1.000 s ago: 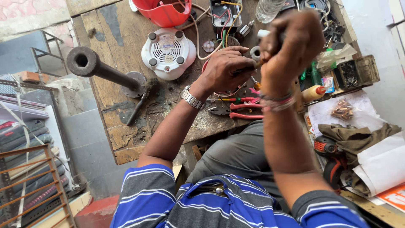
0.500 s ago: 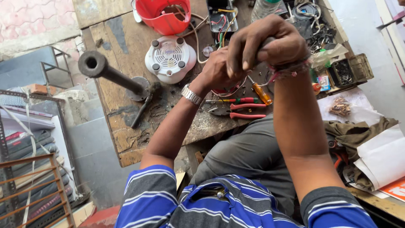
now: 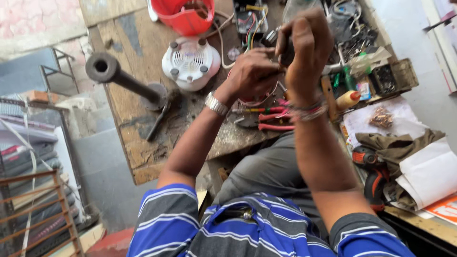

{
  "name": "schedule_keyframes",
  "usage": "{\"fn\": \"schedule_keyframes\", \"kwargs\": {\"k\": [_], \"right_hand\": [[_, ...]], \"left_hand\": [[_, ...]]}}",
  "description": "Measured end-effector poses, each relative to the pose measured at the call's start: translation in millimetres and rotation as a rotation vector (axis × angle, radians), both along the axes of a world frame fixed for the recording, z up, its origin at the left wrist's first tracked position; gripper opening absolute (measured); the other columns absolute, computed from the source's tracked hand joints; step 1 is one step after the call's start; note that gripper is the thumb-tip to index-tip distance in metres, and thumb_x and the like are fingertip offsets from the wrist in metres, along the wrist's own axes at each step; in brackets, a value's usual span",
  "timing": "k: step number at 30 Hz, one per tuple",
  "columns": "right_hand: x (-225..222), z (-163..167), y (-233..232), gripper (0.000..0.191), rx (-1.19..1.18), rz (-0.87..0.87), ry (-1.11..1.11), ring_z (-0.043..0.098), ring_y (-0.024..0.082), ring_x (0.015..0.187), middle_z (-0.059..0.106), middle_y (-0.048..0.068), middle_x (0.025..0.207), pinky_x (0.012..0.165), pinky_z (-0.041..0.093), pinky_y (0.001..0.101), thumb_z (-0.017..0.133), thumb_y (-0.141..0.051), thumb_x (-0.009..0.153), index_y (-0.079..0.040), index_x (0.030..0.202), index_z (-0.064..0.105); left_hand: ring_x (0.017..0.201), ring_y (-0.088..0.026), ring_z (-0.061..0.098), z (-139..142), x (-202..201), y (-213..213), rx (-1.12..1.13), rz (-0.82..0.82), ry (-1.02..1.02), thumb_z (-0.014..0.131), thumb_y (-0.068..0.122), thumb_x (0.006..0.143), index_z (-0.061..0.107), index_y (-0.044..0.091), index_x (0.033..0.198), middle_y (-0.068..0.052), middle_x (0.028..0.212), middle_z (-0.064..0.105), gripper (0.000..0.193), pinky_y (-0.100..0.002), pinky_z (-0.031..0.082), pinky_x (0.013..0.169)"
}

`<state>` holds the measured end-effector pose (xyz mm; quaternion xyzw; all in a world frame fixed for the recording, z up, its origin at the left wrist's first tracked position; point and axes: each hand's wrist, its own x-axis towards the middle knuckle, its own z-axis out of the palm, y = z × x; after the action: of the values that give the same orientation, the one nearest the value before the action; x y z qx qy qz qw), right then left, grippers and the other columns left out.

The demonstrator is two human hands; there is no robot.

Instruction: The person works on a small electrical appliance, using a screwdriver to remove and tighten screws on a metal housing. They manipulate wires and internal components, then apply a liquid from a bottle to the assembly.

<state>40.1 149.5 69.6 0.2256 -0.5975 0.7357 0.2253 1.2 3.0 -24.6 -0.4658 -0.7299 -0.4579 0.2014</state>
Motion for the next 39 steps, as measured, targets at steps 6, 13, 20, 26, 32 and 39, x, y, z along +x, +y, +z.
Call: {"fn": "schedule_keyframes", "kwargs": {"k": [6,13,20,26,32,39], "right_hand": [[-48,42,29,0.029,0.172,0.964,0.048,0.062,0.023,0.072,0.067,0.019,0.094,0.063,0.049,0.0371,0.063,-0.026,0.105,0.002,0.096,0.068],[-14,20,10,0.038,-0.101,0.471,-0.116,0.043,0.011,0.042,0.053,0.007,0.062,0.040,0.034,0.0267,0.064,-0.030,0.109,0.004,0.091,0.063],[2,-2,-8,0.043,-0.157,-0.224,-0.008,0.048,0.011,0.047,0.049,0.004,0.066,0.044,0.036,0.0238,0.057,-0.040,0.109,0.000,0.094,0.052],[-42,37,34,0.042,0.110,0.907,0.046,0.048,0.013,0.053,0.051,0.008,0.072,0.048,0.037,0.0260,0.057,-0.035,0.113,0.002,0.094,0.053],[-40,30,23,0.041,-0.115,1.017,-0.035,0.045,0.013,0.049,0.050,0.009,0.071,0.045,0.035,0.0266,0.056,-0.034,0.116,0.002,0.096,0.054],[2,-18,-11,0.038,-0.182,-0.356,0.047,0.044,0.014,0.045,0.050,0.009,0.067,0.042,0.033,0.0270,0.054,-0.034,0.117,0.000,0.099,0.054]], "left_hand": [[0.096,-0.032,0.071,9,5,-5,-0.096,0.060,0.048,0.080,0.021,0.088,0.077,0.014,0.106,-0.011,0.099,0.074,0.020,-0.039,0.051,0.090],[0.087,-0.028,0.072,-1,4,-1,-0.062,-0.016,-0.126,0.081,0.019,0.087,0.077,0.013,0.101,-0.007,0.086,0.073,0.015,-0.043,0.053,0.108],[0.082,-0.026,0.071,3,-5,-3,-0.051,-0.052,-0.059,0.081,0.019,0.085,0.077,0.012,0.101,-0.008,0.086,0.075,0.017,-0.047,0.049,0.112],[0.085,-0.028,0.072,10,2,-7,-0.068,-0.025,-0.142,0.082,0.019,0.083,0.078,0.011,0.101,-0.010,0.083,0.073,0.020,-0.044,0.051,0.107],[0.085,-0.028,0.073,13,3,-3,-0.025,-0.063,-0.124,0.081,0.021,0.085,0.077,0.010,0.102,-0.010,0.083,0.073,0.021,-0.045,0.050,0.111],[0.081,-0.027,0.073,15,2,-2,-0.001,-0.066,-0.145,0.083,0.025,0.081,0.077,0.008,0.100,-0.011,0.082,0.073,0.026,-0.046,0.051,0.110]]}}
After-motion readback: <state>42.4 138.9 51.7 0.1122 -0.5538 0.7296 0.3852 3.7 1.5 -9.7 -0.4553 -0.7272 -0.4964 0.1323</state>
